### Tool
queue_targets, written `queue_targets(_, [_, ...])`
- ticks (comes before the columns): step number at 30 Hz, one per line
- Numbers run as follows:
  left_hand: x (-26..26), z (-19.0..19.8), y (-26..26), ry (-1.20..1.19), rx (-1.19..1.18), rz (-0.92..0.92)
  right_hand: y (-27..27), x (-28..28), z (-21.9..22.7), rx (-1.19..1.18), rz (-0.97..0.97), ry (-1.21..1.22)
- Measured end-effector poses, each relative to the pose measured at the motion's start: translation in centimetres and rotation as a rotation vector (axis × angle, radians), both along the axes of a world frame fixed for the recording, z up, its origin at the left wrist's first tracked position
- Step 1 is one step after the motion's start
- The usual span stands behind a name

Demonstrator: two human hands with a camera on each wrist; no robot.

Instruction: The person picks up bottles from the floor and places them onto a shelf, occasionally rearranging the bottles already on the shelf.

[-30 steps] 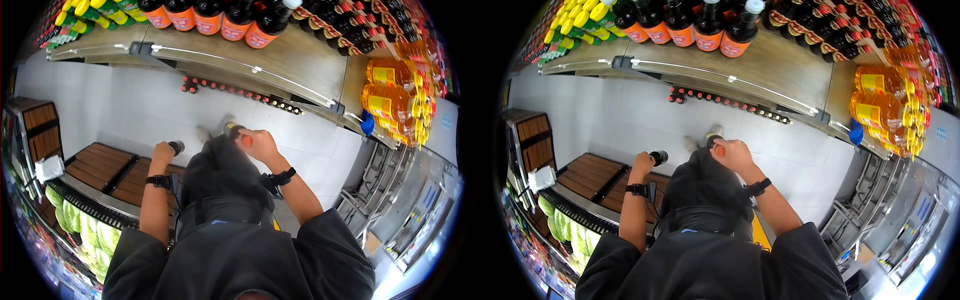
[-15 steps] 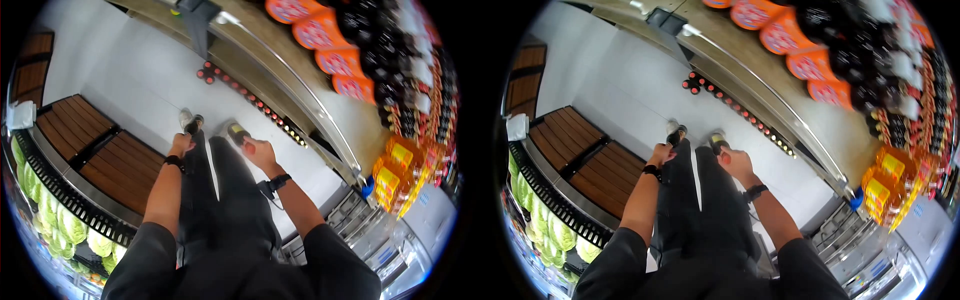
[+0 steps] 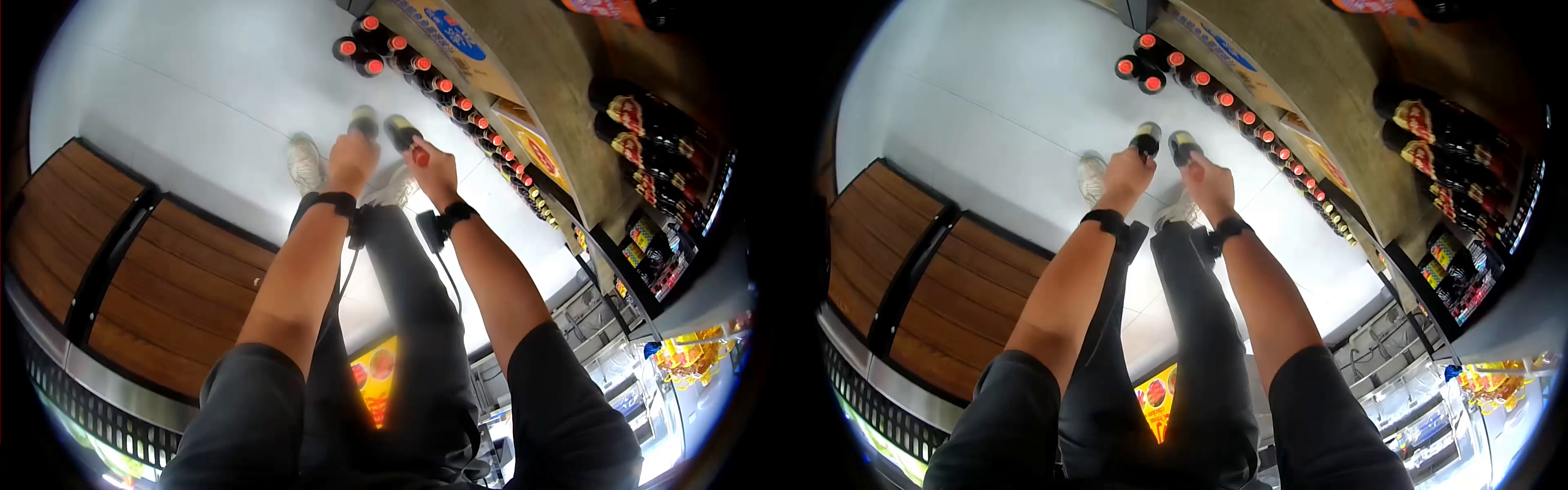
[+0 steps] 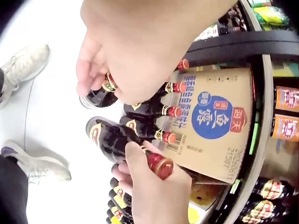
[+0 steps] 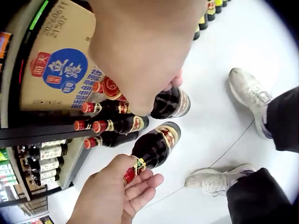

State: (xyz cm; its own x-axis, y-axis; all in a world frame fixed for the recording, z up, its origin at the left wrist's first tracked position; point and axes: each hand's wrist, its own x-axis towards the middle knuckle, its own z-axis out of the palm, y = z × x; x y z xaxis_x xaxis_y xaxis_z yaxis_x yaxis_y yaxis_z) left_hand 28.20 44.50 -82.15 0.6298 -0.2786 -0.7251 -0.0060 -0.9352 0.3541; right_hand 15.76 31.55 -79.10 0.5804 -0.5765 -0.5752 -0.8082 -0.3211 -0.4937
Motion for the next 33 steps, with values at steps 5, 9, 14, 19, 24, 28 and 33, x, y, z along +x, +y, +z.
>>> queue_targets(5, [-0.2,-6.8,-2.9,-0.052,-0.053,0.035,-1.1,0.9,-7.4,-0.059,-0.05,-0.061])
queue_targets(9, [0.1,-7.5,-4.7,-0.061,-0.124,0.071,-1.9,0.9,-10.4,-0.102,-0.077,-0.143])
queue_targets(14, [0.1,-8.7,-6.1,-0.062,-0.127,-0.011,-2.5,1.3,-11.9,-0.116,-0.12,-0.08])
queue_targets(19, [0.3,-9.4,-6.9,-0.075,-0.162,-0.049,-3.5,1.5,-12.7,-0.139,-0.103,-0.116])
queue_targets(24, [0.5,-10.6,-8.3,-0.163,-0.196,-0.041,-4.3,2.2,-13.0,-0.133,-0.112,-0.103])
queue_targets(28, [0.9,-10.6,-9.3,-0.187,-0.204,-0.047,-4.6,2.3,-13.6,-0.13,-0.13,-0.15])
queue_targets(33, [1.1,-10.1,-10.2,-0.166,-0.191,0.007,-4.9,2.4,-14.0,-0.177,-0.105,-0.196])
